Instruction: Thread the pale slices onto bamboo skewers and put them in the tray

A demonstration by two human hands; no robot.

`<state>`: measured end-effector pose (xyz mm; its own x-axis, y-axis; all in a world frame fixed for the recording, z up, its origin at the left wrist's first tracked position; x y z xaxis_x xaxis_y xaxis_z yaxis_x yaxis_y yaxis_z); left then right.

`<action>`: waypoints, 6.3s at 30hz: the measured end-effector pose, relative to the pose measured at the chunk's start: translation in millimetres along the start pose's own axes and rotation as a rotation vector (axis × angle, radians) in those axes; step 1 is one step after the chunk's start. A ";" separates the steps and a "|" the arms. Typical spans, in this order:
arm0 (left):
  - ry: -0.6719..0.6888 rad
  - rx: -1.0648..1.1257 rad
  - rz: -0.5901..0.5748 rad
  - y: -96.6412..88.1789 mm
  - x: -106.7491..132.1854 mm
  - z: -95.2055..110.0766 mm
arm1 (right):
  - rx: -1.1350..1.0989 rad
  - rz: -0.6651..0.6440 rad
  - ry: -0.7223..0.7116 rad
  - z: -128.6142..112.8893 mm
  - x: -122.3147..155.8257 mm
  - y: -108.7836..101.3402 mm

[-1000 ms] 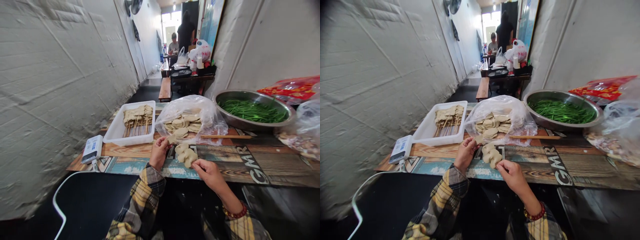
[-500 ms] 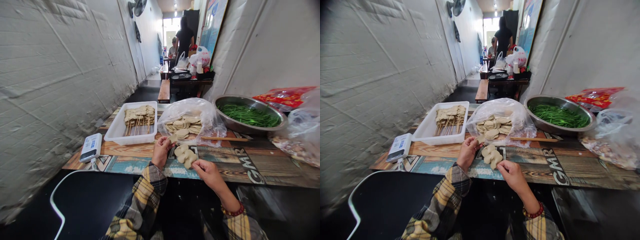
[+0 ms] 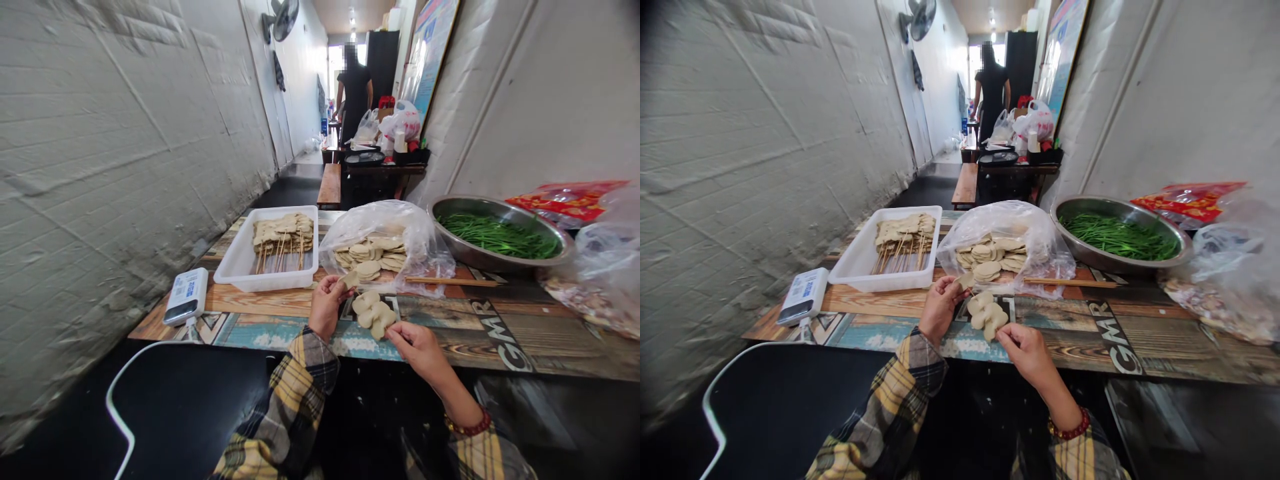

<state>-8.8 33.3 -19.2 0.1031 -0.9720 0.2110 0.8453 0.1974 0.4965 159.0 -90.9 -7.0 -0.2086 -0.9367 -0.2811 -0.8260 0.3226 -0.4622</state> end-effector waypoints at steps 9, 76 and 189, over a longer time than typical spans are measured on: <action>0.009 0.002 -0.001 0.5 -0.5 1.1 | 0.003 0.015 -0.002 -3.1 0.0 -1.5; -0.102 -0.003 -0.032 4.5 8.5 -5.5 | 0.121 0.033 -0.105 -5.2 3.1 -2.7; -0.172 -0.009 -0.255 24.8 26.1 -11.8 | -0.063 0.063 0.039 -8.9 -2.2 6.6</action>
<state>21.0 11.3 -11.4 -0.2028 -0.9542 0.2199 0.8371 -0.0524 0.5446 149.4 -87.9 -1.9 -0.2801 -0.9199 -0.2744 -0.8417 0.3728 -0.3907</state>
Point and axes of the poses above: each hand's wrist, its own x-axis away from the middle knuckle, its own y-axis out of the palm, z = x × y, the point moved 9 cm from there along -x, towards the middle knuckle, and after that the axes turned 15 degrees about z, right-handed, at the moved point
